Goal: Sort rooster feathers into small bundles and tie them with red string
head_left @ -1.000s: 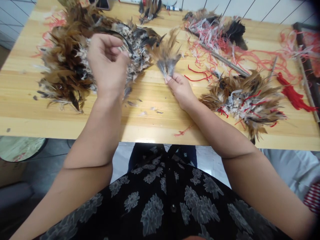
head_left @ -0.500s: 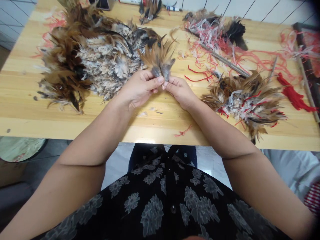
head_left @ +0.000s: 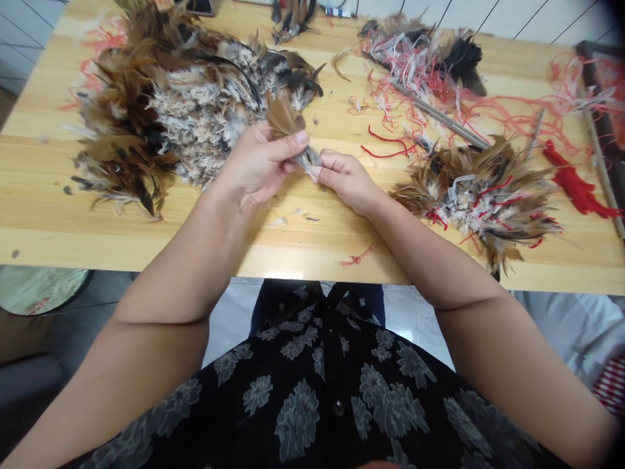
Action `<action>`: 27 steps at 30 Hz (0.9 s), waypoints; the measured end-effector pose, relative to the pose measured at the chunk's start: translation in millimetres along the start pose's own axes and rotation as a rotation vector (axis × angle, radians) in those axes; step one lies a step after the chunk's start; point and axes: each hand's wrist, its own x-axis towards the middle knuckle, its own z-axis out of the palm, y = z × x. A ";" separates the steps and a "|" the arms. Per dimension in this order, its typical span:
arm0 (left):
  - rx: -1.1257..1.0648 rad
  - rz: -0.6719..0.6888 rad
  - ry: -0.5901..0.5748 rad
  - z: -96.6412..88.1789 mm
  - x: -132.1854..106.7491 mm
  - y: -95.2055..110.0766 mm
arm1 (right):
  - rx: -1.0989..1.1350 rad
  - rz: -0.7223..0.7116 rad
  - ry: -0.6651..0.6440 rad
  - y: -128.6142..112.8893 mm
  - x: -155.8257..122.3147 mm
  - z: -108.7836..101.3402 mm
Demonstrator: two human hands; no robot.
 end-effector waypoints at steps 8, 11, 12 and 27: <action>-0.122 0.151 0.245 -26.7 2.3 35.5 | 0.177 0.138 0.172 -14.3 -1.1 8.4; -0.078 0.140 0.321 -25.5 0.8 37.4 | 0.326 0.236 0.244 -24.1 0.1 7.5; -0.041 0.108 0.308 -21.2 -1.3 35.8 | 0.369 0.260 0.261 -27.8 0.6 6.6; 0.033 -0.126 -0.080 12.0 -8.2 -5.6 | 0.456 0.209 0.062 -16.4 -2.3 -5.5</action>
